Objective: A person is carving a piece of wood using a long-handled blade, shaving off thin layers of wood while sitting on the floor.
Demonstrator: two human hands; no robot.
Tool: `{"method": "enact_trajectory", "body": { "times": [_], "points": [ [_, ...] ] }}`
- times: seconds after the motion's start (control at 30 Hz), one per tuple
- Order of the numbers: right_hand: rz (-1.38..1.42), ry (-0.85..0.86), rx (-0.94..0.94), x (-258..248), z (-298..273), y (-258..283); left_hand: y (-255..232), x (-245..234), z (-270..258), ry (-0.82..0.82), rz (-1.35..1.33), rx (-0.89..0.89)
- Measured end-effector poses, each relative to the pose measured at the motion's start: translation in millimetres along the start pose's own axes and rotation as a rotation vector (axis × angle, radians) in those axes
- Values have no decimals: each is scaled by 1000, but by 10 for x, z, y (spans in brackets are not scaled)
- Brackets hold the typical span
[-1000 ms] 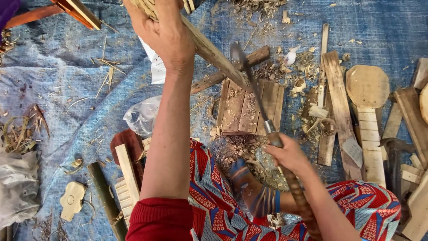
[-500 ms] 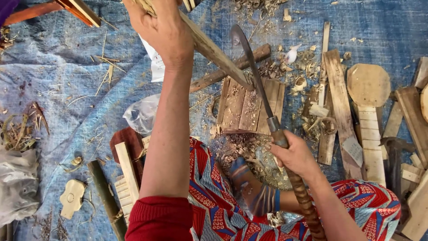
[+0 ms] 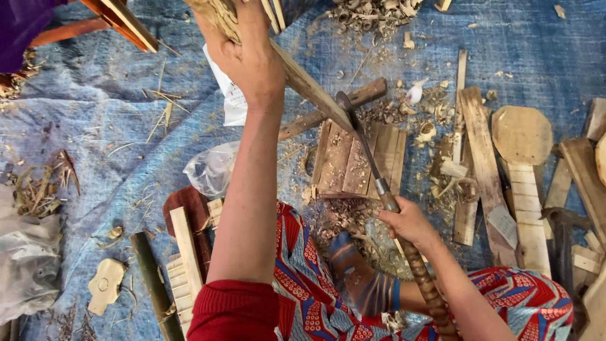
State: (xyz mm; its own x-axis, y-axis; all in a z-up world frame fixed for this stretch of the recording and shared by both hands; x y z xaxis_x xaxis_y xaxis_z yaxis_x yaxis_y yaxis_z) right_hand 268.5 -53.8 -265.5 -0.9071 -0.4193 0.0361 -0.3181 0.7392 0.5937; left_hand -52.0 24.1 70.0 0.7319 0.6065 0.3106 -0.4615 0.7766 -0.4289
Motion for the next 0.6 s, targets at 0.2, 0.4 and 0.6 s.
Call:
{"method": "enact_trajectory", "body": {
  "times": [0.2, 0.4, 0.6],
  "points": [
    [-186, -142, -129, -32, -488, 307, 48, 0, -92, 31, 22, -16],
    [-138, -67, -1, -33, -18, 27, 32, 87, -38, 35, 46, 47],
    [-150, -106, -28, -61, -9, -20, 51, 117, -65, 12, 63, 60]
  ]
}}
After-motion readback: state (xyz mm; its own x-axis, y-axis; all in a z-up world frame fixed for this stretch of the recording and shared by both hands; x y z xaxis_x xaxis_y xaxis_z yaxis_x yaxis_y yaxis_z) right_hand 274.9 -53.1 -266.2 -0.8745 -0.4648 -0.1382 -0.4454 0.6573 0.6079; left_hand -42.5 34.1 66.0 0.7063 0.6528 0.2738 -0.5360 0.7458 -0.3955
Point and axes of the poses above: each hand's wrist, its own z-axis towards the middle knuckle, its own x-axis out of the palm, y = z × x, the point moved 9 cm from there along z, towards the middle knuckle, and after that the axes turned 14 degrees about x, right-handed, at the moved point
